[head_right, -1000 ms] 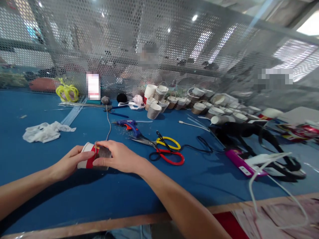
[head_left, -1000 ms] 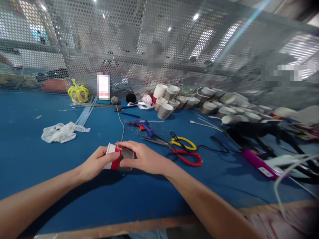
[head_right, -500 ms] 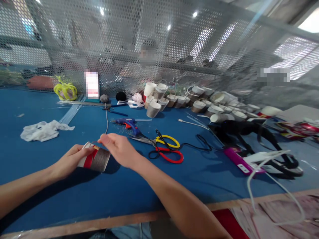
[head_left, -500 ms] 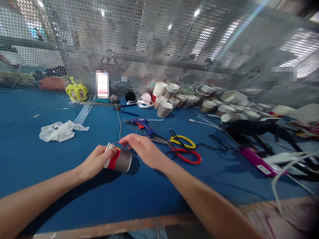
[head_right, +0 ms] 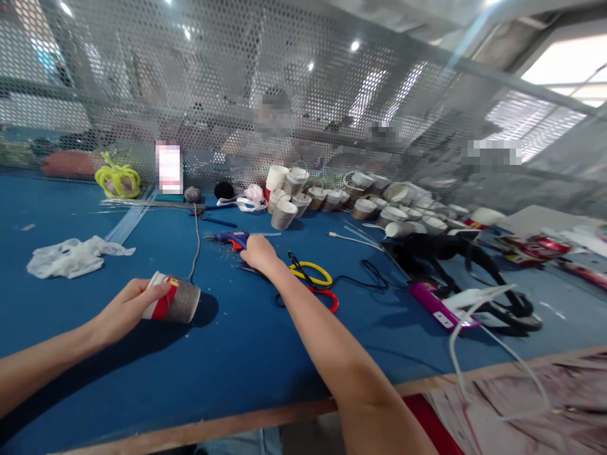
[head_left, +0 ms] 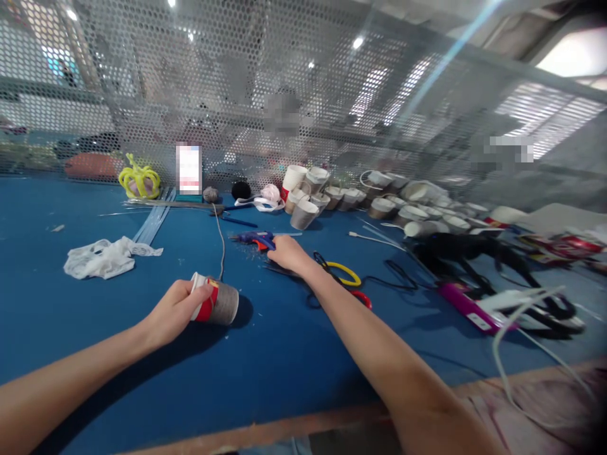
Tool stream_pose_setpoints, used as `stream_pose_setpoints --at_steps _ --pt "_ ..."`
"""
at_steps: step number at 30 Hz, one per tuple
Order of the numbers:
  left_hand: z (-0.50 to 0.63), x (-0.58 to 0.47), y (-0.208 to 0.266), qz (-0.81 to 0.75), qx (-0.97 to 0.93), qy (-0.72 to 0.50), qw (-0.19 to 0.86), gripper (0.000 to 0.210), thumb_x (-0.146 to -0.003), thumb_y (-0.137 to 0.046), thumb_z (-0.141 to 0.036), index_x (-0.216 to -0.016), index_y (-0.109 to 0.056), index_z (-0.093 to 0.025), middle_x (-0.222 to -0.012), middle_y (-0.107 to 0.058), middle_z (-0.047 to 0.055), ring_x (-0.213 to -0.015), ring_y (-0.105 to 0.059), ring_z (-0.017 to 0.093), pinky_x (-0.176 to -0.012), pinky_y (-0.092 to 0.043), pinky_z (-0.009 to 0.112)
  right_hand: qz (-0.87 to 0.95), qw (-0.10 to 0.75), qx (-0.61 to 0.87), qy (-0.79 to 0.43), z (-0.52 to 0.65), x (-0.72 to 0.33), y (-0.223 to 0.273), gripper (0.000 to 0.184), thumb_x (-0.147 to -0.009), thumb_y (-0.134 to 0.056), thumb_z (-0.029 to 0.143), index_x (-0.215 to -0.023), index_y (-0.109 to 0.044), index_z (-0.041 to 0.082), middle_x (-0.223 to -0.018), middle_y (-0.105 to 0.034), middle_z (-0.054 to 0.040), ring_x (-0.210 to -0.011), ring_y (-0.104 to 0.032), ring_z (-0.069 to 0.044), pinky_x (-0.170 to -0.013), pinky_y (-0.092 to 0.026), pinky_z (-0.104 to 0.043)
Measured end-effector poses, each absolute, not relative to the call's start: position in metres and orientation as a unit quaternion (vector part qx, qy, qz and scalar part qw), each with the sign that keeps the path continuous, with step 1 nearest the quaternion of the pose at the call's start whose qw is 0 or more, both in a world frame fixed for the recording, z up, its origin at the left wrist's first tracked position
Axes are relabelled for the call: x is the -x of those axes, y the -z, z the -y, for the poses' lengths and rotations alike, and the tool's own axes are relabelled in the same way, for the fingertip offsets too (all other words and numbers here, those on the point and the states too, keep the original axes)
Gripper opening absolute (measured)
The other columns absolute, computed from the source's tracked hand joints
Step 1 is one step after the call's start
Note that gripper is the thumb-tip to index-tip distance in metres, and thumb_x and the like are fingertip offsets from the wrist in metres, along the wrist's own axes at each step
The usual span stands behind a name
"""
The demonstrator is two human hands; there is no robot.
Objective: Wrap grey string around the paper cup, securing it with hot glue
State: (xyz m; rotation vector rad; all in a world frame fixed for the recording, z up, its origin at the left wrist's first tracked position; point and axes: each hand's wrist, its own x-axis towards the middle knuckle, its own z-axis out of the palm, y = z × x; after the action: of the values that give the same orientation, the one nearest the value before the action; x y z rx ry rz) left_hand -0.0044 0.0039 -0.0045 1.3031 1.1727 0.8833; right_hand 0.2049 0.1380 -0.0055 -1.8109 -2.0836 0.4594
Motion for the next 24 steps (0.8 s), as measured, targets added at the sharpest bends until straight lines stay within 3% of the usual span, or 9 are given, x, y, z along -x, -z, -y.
stream_pose_setpoints --at_steps 5,9,14,19,24 --pt "-0.006 0.006 0.007 -0.504 -0.558 -0.376 0.542 0.035 -0.071 -0.041 -0.04 -0.054 -0.053 -0.011 -0.047 -0.05 -0.002 -0.046 -0.041 0.01 -0.046 -0.032 0.02 0.71 0.223 0.647 -0.164 -0.133 -0.202 -0.002 0.03 -0.06 -0.055 0.016 -0.088 -0.051 0.009 -0.082 -0.058 -0.013 -0.077 -0.054 -0.022 -0.065 -0.039 -0.031" --pt "-0.006 0.006 0.006 -0.512 -0.564 -0.376 0.527 0.037 -0.072 -0.039 -0.04 -0.052 -0.052 -0.011 -0.046 -0.046 -0.002 -0.046 -0.038 0.009 -0.045 -0.031 0.02 0.716 0.285 0.604 -0.205 -0.106 -0.209 -0.028 0.04 -0.068 -0.049 0.022 -0.105 -0.041 0.011 -0.088 -0.057 -0.0094 -0.075 -0.055 -0.015 -0.064 -0.042 -0.026" --pt "-0.006 0.009 0.007 -0.527 -0.605 -0.361 0.475 0.039 -0.075 -0.036 -0.041 -0.054 -0.05 -0.011 -0.048 -0.043 -0.002 -0.046 -0.036 0.009 -0.045 -0.03 0.02 0.718 0.29 0.49 -0.401 -0.062 -0.211 -0.048 0.022 -0.07 -0.049 0.032 -0.077 -0.05 0.012 -0.062 -0.055 -0.0026 -0.051 -0.052 -0.01 -0.049 -0.043 -0.022" --pt "-0.007 0.011 0.011 -0.536 -0.622 -0.356 0.446 0.04 -0.076 -0.034 -0.042 -0.052 -0.047 -0.012 -0.046 -0.037 -0.003 -0.045 -0.032 0.008 -0.042 -0.027 0.019 0.74 0.252 0.449 -0.433 -0.034 -0.203 -0.052 0.015 -0.072 -0.046 0.025 -0.079 -0.052 0.013 -0.051 -0.048 0.0027 -0.043 -0.045 -0.007 -0.043 -0.041 -0.019" --pt "-0.007 0.01 0.009 -0.534 -0.613 -0.354 0.463 0.04 -0.075 -0.033 -0.043 -0.051 -0.044 -0.013 -0.045 -0.033 -0.004 -0.043 -0.027 0.007 -0.04 -0.023 0.019 0.752 0.202 0.463 -0.423 -0.021 -0.203 -0.051 0.022 -0.072 -0.047 0.034 -0.067 -0.053 0.013 -0.043 -0.044 0.0038 -0.037 -0.043 -0.006 -0.039 -0.039 -0.019"
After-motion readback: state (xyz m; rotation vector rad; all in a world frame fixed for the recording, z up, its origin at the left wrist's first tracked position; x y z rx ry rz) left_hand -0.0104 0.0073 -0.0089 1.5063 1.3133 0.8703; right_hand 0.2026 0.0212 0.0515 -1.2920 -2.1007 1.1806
